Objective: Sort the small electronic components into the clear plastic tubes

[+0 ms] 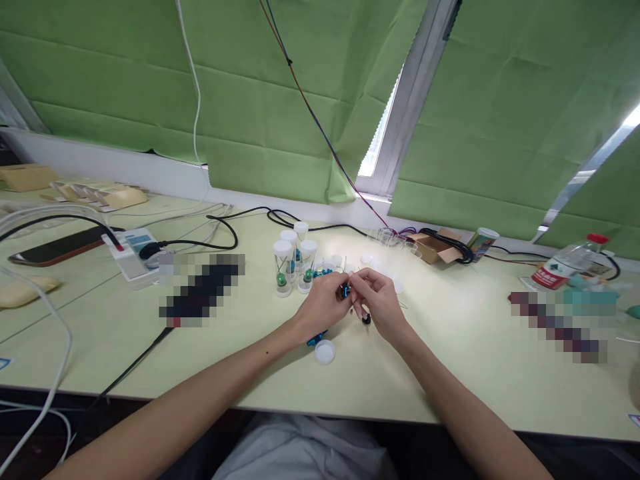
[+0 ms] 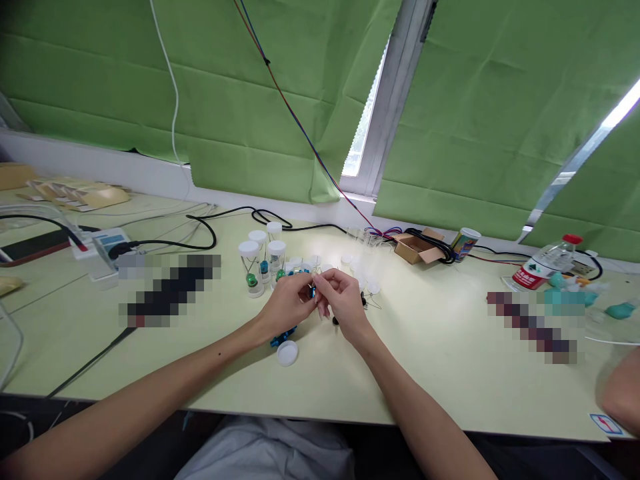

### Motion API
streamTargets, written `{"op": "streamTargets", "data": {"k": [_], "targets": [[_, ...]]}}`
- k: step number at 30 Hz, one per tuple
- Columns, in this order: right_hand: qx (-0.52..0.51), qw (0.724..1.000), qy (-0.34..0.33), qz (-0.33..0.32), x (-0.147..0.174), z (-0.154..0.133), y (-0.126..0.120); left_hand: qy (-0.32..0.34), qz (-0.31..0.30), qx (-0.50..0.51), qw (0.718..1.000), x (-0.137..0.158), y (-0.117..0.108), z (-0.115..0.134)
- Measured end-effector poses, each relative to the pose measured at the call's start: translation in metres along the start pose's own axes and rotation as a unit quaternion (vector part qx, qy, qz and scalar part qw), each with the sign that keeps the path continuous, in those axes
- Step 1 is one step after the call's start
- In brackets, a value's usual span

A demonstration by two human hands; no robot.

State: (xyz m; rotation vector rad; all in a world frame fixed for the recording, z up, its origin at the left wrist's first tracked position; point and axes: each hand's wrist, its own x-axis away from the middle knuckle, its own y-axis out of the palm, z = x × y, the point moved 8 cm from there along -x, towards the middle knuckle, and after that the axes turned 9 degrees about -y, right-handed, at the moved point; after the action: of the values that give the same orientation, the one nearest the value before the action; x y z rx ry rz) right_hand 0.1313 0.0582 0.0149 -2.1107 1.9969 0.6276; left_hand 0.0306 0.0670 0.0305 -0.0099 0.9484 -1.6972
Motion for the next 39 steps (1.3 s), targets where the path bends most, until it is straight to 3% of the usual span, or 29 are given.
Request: {"op": "streamTargets", "data": {"k": [39], "targets": [[0.021,1.000,0.009,0.001,0.0009,0.0003,0.0004,-0.001,-0.029,0.019,0.999,0.0013,0.0057,-0.0020]]}}
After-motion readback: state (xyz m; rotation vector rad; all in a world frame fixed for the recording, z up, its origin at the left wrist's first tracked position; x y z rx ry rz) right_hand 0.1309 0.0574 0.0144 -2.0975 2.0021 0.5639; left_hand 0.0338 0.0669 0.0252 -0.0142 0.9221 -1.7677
